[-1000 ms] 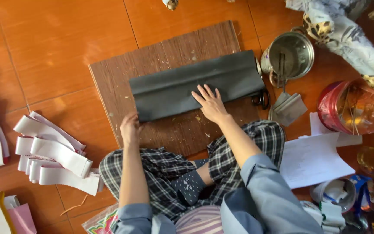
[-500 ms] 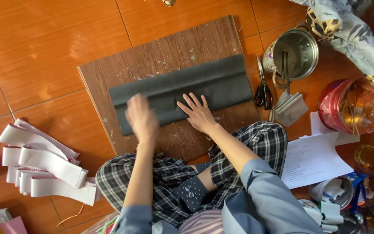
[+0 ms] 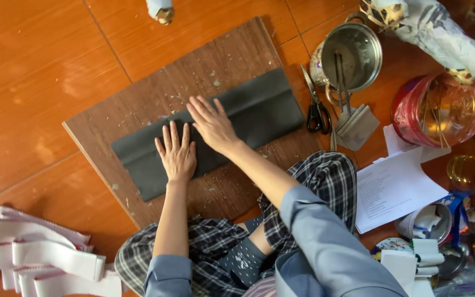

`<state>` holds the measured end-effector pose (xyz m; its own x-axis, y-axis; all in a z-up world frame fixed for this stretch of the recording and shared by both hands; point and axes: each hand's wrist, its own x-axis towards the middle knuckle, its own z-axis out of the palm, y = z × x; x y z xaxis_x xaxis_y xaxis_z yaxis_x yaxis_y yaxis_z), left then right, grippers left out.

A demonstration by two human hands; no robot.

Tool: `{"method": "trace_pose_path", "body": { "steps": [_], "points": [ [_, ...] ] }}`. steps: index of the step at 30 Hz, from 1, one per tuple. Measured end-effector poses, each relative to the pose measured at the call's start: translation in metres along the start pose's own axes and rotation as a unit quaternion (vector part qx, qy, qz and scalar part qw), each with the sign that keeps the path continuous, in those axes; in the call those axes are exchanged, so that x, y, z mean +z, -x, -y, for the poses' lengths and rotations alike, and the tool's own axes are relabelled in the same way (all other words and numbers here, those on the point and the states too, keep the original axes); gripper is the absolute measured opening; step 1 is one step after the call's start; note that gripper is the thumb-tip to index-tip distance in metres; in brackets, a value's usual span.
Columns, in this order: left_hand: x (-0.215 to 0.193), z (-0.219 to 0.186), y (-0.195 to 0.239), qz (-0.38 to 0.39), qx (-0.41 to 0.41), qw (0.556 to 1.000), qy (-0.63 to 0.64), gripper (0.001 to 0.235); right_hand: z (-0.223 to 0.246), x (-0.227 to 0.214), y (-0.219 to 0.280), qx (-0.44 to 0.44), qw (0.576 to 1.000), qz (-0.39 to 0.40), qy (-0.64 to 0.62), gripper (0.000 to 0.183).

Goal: Cutting black paper and applying it to paper animal figures with glue.

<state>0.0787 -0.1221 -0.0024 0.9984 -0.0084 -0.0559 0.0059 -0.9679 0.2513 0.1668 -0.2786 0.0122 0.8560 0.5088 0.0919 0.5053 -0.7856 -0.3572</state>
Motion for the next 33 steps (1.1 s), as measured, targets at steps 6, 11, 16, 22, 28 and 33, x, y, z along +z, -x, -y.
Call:
{"method": "trace_pose_path", "body": {
  "steps": [6,11,16,22,28,33],
  "points": [
    [-0.025,0.001,-0.006,-0.005,-0.009,1.000,-0.011,0.056,-0.007,0.003,0.008,0.002,0.997,0.020,-0.073,0.066],
    [-0.030,0.051,0.003,0.009,-0.074,0.997,0.008,0.062,-0.085,-0.025,0.027,0.070,0.995,0.056,0.041,0.064],
    [-0.027,0.066,0.003,0.000,-0.085,0.996,0.020,0.065,-0.165,-0.044,0.044,0.156,0.985,0.026,0.075,0.063],
    [-0.007,0.023,-0.015,-0.028,-0.120,0.992,-0.014,0.068,-0.160,-0.053,0.058,0.188,0.976,-0.046,0.095,0.063],
    [-0.016,-0.027,-0.014,0.063,0.030,0.998,0.001,0.071,-0.162,-0.067,0.059,0.171,0.980,-0.091,0.045,0.052],
    [-0.014,0.069,0.051,-0.086,-0.092,0.992,0.011,0.070,-0.155,-0.065,0.061,0.200,0.974,-0.101,0.028,0.061]
  ]
}}
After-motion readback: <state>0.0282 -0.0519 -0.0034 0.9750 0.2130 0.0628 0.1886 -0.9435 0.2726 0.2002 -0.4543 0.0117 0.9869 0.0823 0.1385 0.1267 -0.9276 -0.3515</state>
